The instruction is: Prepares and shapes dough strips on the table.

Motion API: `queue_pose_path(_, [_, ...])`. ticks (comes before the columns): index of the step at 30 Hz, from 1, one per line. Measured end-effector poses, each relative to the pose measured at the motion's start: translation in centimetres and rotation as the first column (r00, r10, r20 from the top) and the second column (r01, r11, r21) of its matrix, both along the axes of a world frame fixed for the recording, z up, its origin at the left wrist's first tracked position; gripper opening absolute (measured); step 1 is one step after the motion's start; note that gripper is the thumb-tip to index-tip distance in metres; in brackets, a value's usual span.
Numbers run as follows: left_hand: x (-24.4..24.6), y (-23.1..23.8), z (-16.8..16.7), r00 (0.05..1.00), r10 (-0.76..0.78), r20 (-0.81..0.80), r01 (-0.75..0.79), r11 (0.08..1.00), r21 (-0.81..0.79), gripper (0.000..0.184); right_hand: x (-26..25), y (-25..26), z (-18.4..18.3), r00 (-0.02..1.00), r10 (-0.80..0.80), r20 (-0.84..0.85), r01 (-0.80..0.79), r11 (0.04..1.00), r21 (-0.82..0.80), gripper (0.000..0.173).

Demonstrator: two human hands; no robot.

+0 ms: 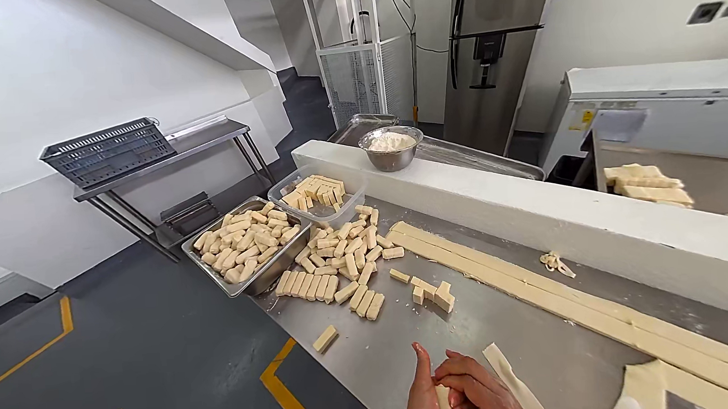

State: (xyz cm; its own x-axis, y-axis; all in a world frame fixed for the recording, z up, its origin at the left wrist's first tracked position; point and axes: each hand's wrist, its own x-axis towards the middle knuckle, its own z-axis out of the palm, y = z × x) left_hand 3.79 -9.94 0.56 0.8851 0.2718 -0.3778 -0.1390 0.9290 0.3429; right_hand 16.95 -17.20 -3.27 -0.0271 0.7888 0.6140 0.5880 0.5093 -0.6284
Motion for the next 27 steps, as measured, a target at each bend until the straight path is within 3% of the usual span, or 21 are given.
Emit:
queue_pose_path(2, [0.0, 0.1, -0.2, 0.998, 0.033, -0.059, -0.029, 0.997, 0.068, 0.096, 0.3, 0.2, -0.3, 0.999, -0.032, 0.042, 0.030, 0.999, 0.032, 0.042])
queue_pose_path(4, [-0.2, 0.4, -0.7, 0.980, 0.104, -0.170, -0.060, 0.967, 0.249, 0.100, 0.5, 0.4, -0.8, 0.985, -0.084, 0.149, 0.077, 0.996, 0.049, 0.044])
queue_pose_path(8, [0.3, 0.1, -1.4, 0.873, 0.281, -0.398, -0.041, 0.856, 0.516, 0.082, -1.1, 0.5, -1.3, 0.931, -0.187, 0.313, 0.161, 0.981, 0.107, 0.033])
queue_pose_path(9, [0.4, 0.2, -1.6, 0.839, 0.351, -0.416, -0.014, 0.777, 0.629, 0.075, -1.5, 0.4, -1.4, 0.933, -0.195, 0.301, 0.179, 0.981, 0.081, 0.037])
queue_pose_path(10, [0.0, 0.4, -2.1, 0.804, 0.436, -0.404, 0.072, 0.603, 0.795, 0.068, -1.8, 0.2, -1.1, 0.947, -0.178, 0.267, 0.182, 0.983, 0.010, 0.047])
queue_pose_path(11, [-0.6, 0.9, -3.1, 0.766, 0.538, -0.352, 0.214, 0.302, 0.929, 0.061, -2.0, -0.3, -0.5, 0.968, -0.138, 0.208, 0.161, 0.982, -0.099, 0.065])
queue_pose_path(12, [-1.3, 1.3, -4.3, 0.743, 0.616, -0.261, 0.355, -0.032, 0.934, 0.051, -1.8, -0.9, 0.1, 0.982, -0.106, 0.158, 0.140, 0.965, -0.221, 0.085])
queue_pose_path(13, [-1.8, 1.5, -5.8, 0.742, 0.634, -0.219, 0.478, -0.271, 0.836, 0.047, -1.4, -1.5, 0.7, 0.987, -0.106, 0.124, 0.141, 0.938, -0.318, 0.097])
queue_pose_path(14, [-2.1, 1.6, -7.3, 0.748, 0.606, -0.270, 0.568, -0.375, 0.733, 0.056, -0.8, -2.0, 0.9, 0.986, -0.134, 0.096, 0.161, 0.910, -0.382, 0.097])
queue_pose_path(15, [-2.0, 1.7, -8.6, 0.731, 0.605, -0.316, 0.638, -0.442, 0.630, 0.076, 0.1, -2.6, 1.0, 0.981, -0.179, 0.075, 0.194, 0.885, -0.424, 0.091])
queue_pose_path(16, [-1.4, 1.8, -9.3, 0.698, 0.640, -0.321, 0.680, -0.453, 0.576, 0.090, 1.0, -3.1, 1.0, 0.971, -0.233, 0.055, 0.232, 0.863, -0.449, 0.084])
queue_pose_path(18, [0.6, 3.5, -9.7, 0.631, 0.736, -0.246, 0.711, -0.420, 0.564, 0.101, 2.5, -4.1, 0.9, 0.946, -0.323, 0.027, 0.299, 0.836, -0.460, 0.072])
queue_pose_path(22, [5.6, 11.4, -8.2, 0.514, 0.848, -0.130, 0.705, -0.332, 0.627, 0.093, 4.0, -4.8, 1.8, 0.923, -0.385, 0.012, 0.353, 0.833, -0.426, 0.063])
queue_pose_path(24, [7.0, 14.6, -8.2, 0.480, 0.876, -0.048, 0.677, -0.335, 0.655, 0.093, 4.1, -5.0, 2.5, 0.920, -0.392, 0.003, 0.360, 0.841, -0.403, 0.062])
queue_pose_path(27, [6.0, 12.9, -8.8, 0.495, 0.869, 0.008, 0.650, -0.376, 0.661, 0.100, 4.8, -5.8, 2.9, 0.912, -0.410, 0.006, 0.379, 0.837, -0.395, 0.059])
